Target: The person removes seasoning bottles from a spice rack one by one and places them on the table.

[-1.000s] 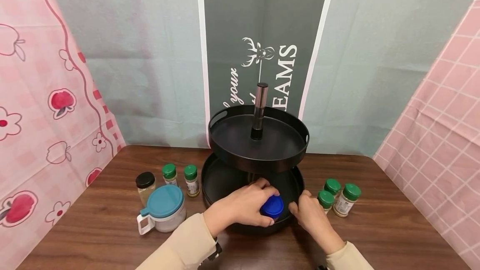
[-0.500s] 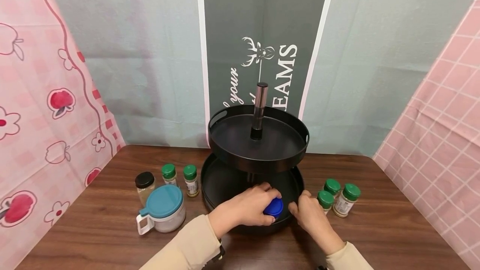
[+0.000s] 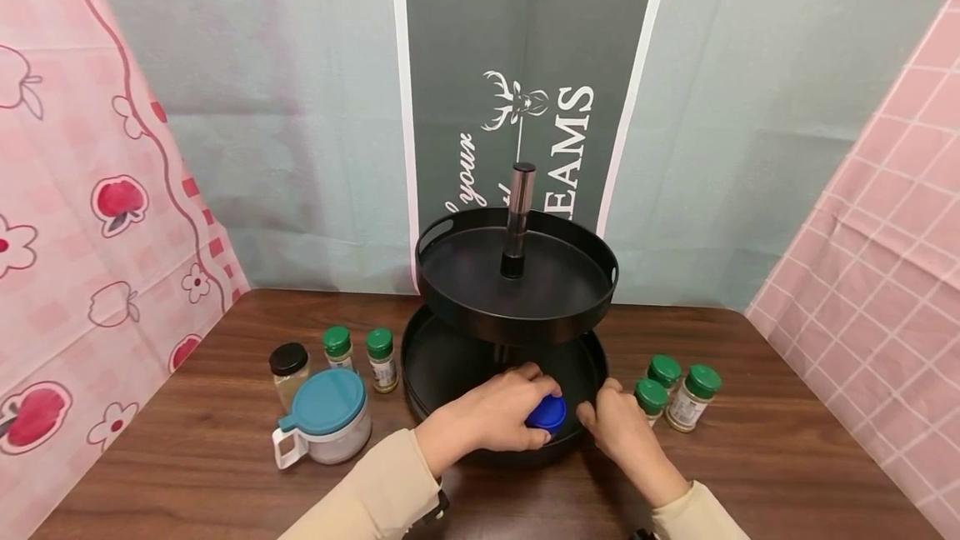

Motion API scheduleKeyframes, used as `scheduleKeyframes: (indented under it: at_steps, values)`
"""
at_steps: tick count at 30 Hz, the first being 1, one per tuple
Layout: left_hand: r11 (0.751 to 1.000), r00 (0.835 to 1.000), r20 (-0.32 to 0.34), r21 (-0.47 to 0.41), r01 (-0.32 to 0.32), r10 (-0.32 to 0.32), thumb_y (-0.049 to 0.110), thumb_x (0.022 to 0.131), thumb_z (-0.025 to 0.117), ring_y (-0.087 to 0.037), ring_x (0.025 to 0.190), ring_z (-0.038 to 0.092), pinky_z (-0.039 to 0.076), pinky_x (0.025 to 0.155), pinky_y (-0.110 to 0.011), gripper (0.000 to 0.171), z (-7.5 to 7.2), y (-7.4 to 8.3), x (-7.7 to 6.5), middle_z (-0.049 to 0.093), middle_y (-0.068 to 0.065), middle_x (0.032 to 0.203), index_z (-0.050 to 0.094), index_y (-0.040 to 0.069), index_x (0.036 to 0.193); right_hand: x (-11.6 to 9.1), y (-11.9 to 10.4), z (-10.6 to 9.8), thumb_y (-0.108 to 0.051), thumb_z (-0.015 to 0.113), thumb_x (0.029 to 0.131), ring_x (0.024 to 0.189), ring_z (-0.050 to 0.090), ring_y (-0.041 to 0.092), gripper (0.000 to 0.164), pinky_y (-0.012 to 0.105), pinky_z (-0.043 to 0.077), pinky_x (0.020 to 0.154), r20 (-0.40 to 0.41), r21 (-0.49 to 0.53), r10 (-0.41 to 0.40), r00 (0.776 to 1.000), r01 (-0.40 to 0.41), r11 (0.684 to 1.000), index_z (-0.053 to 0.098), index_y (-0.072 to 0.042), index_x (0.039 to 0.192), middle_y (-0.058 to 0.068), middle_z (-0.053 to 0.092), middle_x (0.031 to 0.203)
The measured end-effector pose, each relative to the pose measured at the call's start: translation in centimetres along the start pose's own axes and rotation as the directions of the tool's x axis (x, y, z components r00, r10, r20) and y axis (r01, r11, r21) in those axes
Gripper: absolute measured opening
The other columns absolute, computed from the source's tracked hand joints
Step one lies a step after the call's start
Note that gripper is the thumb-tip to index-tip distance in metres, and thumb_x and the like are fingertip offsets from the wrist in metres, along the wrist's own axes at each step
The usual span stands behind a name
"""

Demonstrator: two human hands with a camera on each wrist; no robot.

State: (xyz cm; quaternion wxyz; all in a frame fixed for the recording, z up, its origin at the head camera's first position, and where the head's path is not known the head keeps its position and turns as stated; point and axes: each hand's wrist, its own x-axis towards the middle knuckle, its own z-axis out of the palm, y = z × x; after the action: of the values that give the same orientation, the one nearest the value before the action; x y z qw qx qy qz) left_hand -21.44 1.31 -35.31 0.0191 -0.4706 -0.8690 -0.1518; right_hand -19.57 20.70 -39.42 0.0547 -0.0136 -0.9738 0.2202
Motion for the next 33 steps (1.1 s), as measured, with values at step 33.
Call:
scheduleKeyframes:
  at_steps: [33]
  values:
    - [0.998,0.989,-0.140,-0.051,0.039,-0.045,0.029,0.076,0.067,-0.008,0.082,0.054,0.050,0.074,-0.025,0.034,-3.5,-1.4,-1.6,0.061,-0.001,0.100,0.060,0.013,0.105,0.0,0.1,0.0,-0.014,0.050,0.079,0.047,0.047,0.022,0.021,0.035,0.040,0.043,-0.004,0.000,-0.011,1.000,0.011,1.000,0.036,0.001,0.075,0.012,0.047,0.055]
